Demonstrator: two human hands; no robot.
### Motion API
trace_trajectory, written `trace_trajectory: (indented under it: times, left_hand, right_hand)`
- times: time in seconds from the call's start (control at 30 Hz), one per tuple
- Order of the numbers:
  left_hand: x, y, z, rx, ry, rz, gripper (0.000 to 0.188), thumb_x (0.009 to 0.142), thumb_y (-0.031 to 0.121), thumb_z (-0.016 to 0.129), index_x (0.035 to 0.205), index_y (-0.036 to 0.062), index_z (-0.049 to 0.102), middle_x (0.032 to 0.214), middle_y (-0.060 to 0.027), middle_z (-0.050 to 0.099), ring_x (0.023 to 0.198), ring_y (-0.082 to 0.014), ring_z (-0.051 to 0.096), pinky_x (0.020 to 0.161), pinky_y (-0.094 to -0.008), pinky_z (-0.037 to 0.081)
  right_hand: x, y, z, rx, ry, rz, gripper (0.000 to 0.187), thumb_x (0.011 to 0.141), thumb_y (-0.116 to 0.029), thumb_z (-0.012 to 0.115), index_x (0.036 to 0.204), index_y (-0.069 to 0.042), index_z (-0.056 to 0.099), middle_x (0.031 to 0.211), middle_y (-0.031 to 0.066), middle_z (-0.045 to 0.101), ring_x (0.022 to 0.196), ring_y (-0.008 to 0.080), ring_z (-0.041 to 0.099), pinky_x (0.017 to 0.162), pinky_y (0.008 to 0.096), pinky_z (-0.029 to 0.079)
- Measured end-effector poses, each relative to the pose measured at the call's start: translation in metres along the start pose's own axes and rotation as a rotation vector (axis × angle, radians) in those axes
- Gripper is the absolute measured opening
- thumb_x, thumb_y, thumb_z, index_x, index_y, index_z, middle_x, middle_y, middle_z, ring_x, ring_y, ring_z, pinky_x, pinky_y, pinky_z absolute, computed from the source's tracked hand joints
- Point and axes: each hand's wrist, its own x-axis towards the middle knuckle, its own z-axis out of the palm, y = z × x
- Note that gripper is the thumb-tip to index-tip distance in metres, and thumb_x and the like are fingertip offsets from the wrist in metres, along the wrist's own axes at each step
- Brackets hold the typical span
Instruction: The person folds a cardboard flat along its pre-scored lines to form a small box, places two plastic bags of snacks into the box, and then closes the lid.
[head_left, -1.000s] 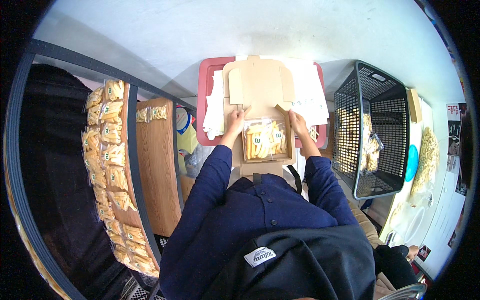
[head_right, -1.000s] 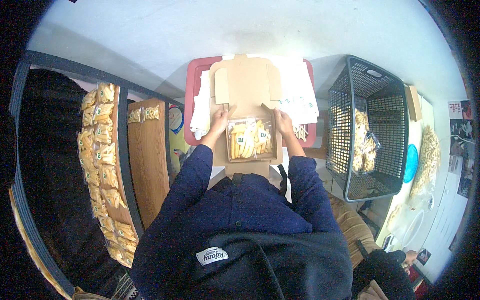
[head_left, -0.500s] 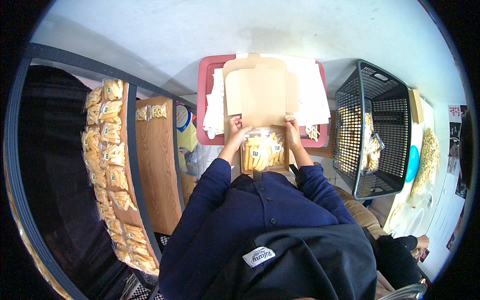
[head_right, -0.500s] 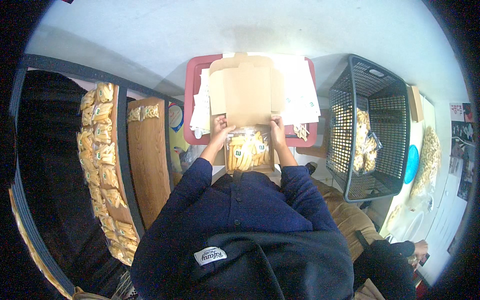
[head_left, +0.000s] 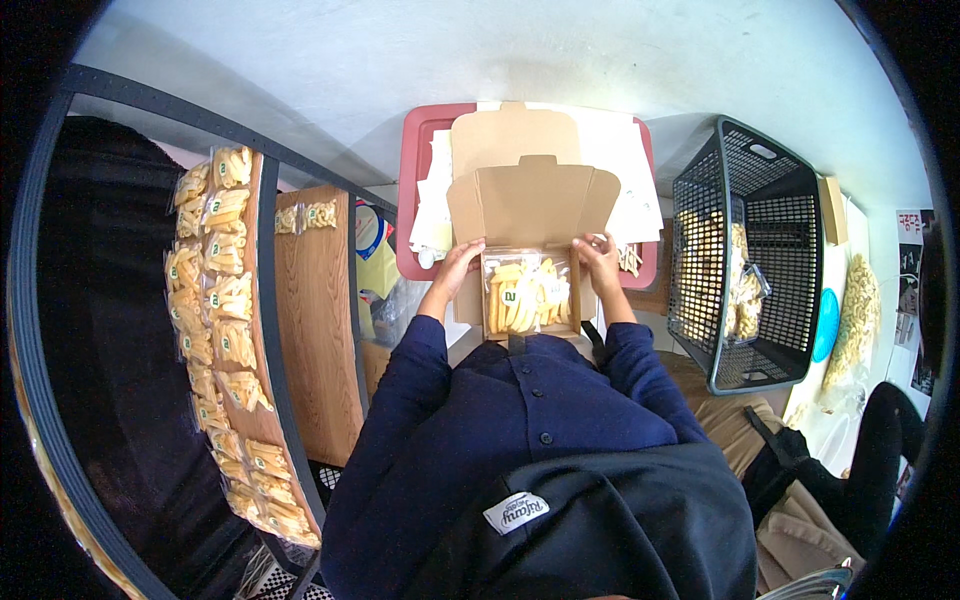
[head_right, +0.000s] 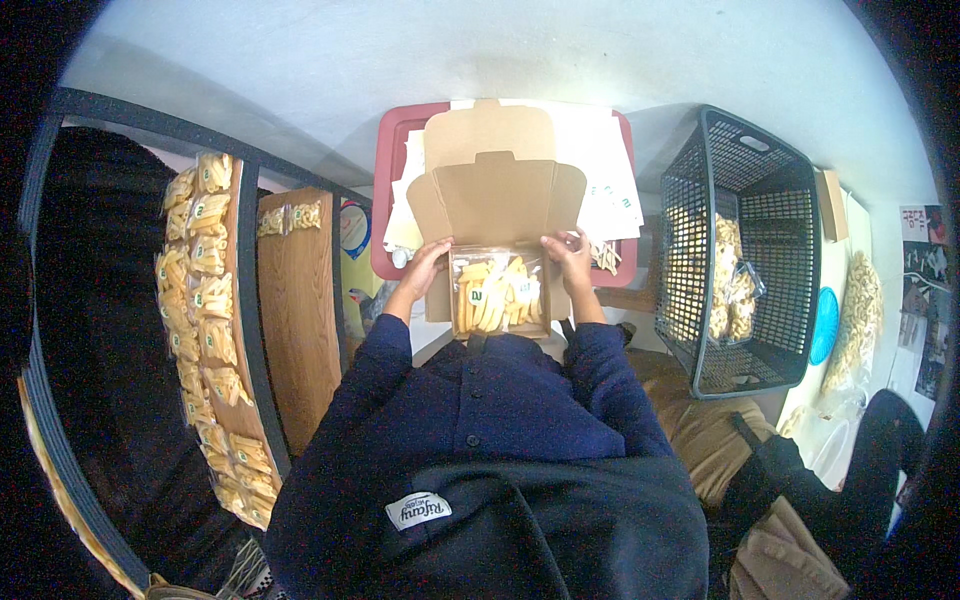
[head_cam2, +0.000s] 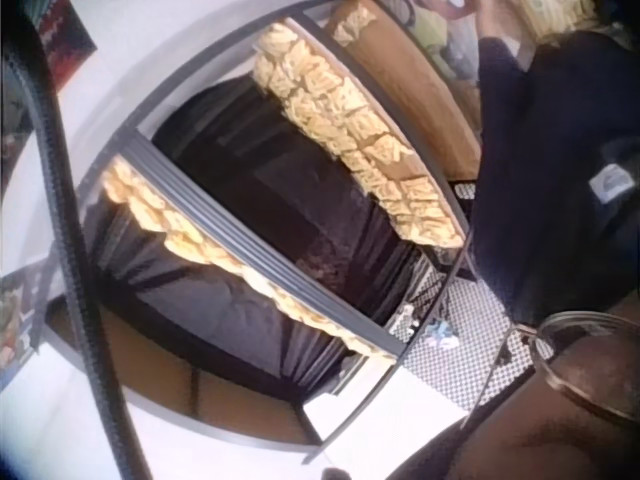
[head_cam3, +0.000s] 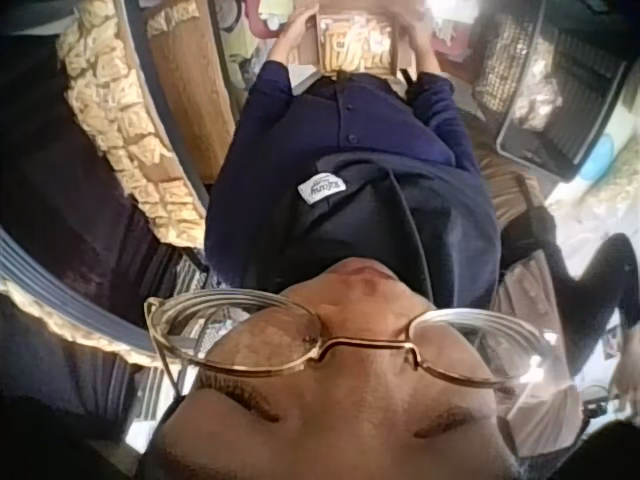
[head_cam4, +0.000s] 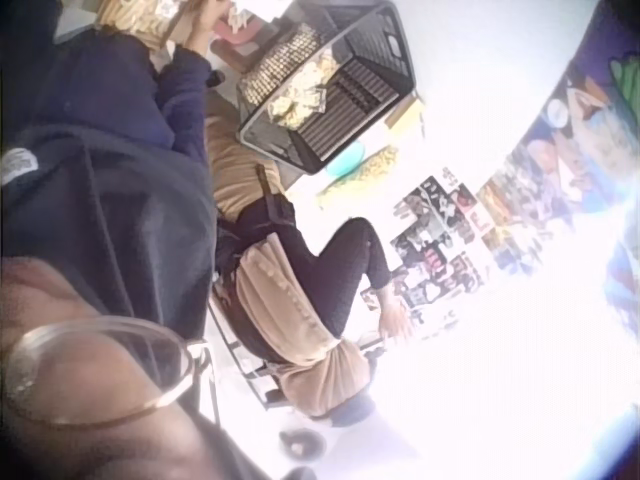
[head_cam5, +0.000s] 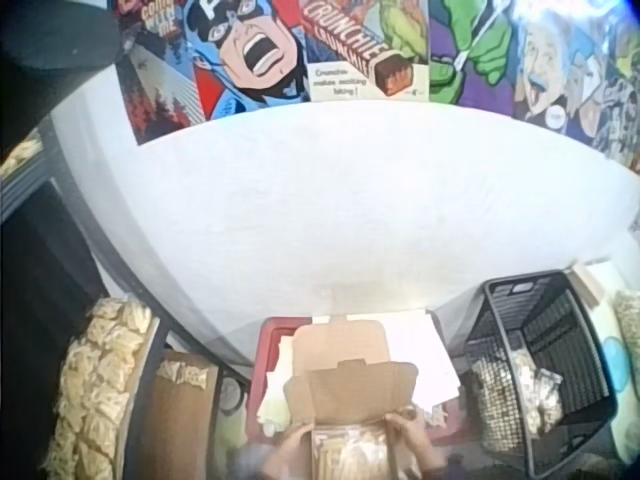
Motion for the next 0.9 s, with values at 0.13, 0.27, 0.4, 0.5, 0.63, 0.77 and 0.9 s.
trace_trajectory:
  times: [0.13,0.27,0.4,0.5,0.63,0.77,0.9]
  left_hand:
    - [0.001,0.008,-0.008,0.041,-0.081,-0.065,0.044,0.087,0.028,0.056,0.123,0.0032,0.05,0.123,-0.007,0.052,0.114,-0.0174,0.046,0.092,-0.0346,0.039]
    - [-0.002,0.008,-0.011,-0.059,-0.108,-0.071,0.047,0.086,0.03,0.057,0.124,0.0032,0.049,0.125,-0.0078,0.05,0.118,-0.0166,0.042,0.094,-0.0367,0.038]
    - [-0.007,0.019,-0.013,0.235,0.003,0.072,0.041,0.087,0.031,0.056,0.117,0.0033,0.054,0.113,-0.0086,0.058,0.104,-0.0182,0.054,0.086,-0.0356,0.044]
    - [-0.013,0.035,-0.008,0.654,0.14,0.332,0.038,0.088,0.034,0.054,0.105,0.0008,0.06,0.096,-0.0111,0.065,0.087,-0.0221,0.062,0.076,-0.0355,0.048]
    - [-0.03,0.062,0.005,1.003,0.223,0.359,0.04,0.088,0.034,0.05,0.093,-0.0048,0.061,0.08,-0.0212,0.064,0.075,-0.0322,0.064,0.068,-0.0398,0.048]
    - [-0.049,0.079,0.027,1.273,0.167,0.374,0.045,0.088,0.033,0.044,0.083,-0.0085,0.061,0.077,-0.0295,0.06,0.075,-0.0421,0.06,0.07,-0.0458,0.047]
    - [-0.065,0.075,0.049,1.329,0.141,0.324,0.053,0.089,0.031,0.037,0.063,-0.0088,0.06,0.07,-0.0306,0.058,0.072,-0.0436,0.059,0.072,-0.0492,0.046]
  right_hand:
    - [0.001,-0.049,-0.002,-0.133,-0.189,-0.227,0.05,0.075,-0.02,0.072,0.116,0.002,0.052,0.101,0.0143,0.061,0.086,0.0199,0.06,0.073,0.0304,0.049]
    - [-0.007,-0.08,0.003,-0.648,-0.176,-0.395,0.034,0.077,-0.023,0.07,0.093,0.006,0.063,0.076,0.0172,0.064,0.071,0.0172,0.062,0.067,0.0298,0.049]
    - [-0.021,-0.089,-0.001,-1.002,-0.197,-0.406,0.033,0.075,-0.022,0.07,0.085,0.008,0.062,0.072,0.0247,0.061,0.067,0.0275,0.063,0.064,0.0355,0.05]
    - [-0.029,-0.089,-0.002,-0.97,-0.199,-0.574,0.03,0.074,-0.018,0.069,0.086,0.008,0.06,0.071,0.0261,0.06,0.067,0.0377,0.061,0.062,0.0415,0.05]
    - [-0.038,-0.086,0.004,-0.969,-0.183,-0.577,0.029,0.074,-0.013,0.065,0.094,0.007,0.057,0.068,0.0266,0.059,0.068,0.043,0.06,0.06,0.0462,0.05]
    - [-0.048,-0.082,0.012,-1.082,-0.205,-0.607,0.029,0.074,-0.009,0.06,0.099,0.006,0.055,0.07,0.0277,0.059,0.07,0.0426,0.06,0.061,0.0475,0.05]
    - [-0.06,-0.073,0.014,-1.04,-0.174,-0.646,0.025,0.074,-0.008,0.057,0.097,0.003,0.055,0.069,0.0269,0.059,0.068,0.0429,0.059,0.059,0.0484,0.049]
